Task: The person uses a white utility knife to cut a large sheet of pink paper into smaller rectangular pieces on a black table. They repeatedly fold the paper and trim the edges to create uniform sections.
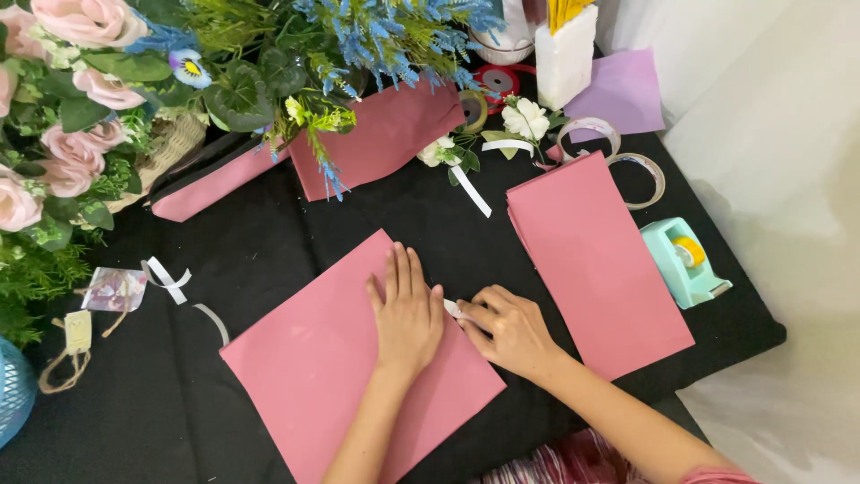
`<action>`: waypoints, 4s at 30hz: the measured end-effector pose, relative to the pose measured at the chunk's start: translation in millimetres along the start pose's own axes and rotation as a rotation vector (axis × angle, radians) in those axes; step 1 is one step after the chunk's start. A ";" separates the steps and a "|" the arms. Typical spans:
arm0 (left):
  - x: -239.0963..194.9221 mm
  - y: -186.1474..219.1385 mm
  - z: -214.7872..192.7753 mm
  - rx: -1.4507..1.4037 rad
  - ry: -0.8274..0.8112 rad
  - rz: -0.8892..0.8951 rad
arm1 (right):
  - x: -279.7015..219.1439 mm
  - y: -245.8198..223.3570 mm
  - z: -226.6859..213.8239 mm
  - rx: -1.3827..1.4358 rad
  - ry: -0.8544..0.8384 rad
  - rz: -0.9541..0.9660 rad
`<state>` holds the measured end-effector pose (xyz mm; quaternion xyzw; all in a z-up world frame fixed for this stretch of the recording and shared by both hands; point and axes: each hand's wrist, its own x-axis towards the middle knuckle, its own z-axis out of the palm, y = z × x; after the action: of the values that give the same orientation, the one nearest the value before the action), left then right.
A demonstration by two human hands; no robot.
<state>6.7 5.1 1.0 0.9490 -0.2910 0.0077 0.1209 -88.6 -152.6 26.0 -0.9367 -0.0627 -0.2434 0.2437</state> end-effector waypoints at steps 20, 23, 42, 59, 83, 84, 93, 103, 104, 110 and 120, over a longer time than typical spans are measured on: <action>33.3 -32.8 1.4 0.081 0.114 -0.064 | 9.7 9.5 16.6 -0.012 0.029 0.000; 32.4 -33.9 2.1 0.081 0.105 -0.068 | 9.7 9.5 17.1 -0.004 0.029 0.007; 32.4 -33.8 4.7 0.093 0.138 -0.065 | 29.7 14.9 31.1 -0.017 0.014 0.023; 32.5 -33.1 7.0 0.087 0.153 -0.064 | 58.8 13.2 42.7 -0.007 0.018 0.073; 33.4 -32.3 2.9 0.079 0.135 -0.072 | 92.0 22.2 63.6 -0.012 0.011 0.142; 33.9 -33.3 3.6 0.088 0.141 -0.075 | 95.8 22.4 65.7 -0.004 0.020 0.143; 34.9 -32.5 0.8 0.034 0.110 -0.089 | 91.5 39.4 49.5 -0.114 -0.046 0.299; 6.3 -29.5 -63.3 -0.164 0.112 0.025 | 53.2 29.2 -7.3 -0.195 -0.039 0.326; -7.7 -28.2 -73.8 -0.165 0.088 0.067 | 42.2 28.3 -13.9 -0.141 -0.009 0.251; -132.2 -37.0 -103.4 -0.205 0.023 0.339 | -46.6 1.9 -54.1 0.100 -0.103 0.045; -244.6 -94.5 -34.6 0.169 0.690 0.308 | -107.3 -36.1 -49.4 0.068 -0.247 0.263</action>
<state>-142.2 223.6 -7.5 0.8424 -0.3706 0.3688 0.1306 -211.9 -145.0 26.9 -0.9508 0.0225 -0.0901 0.2955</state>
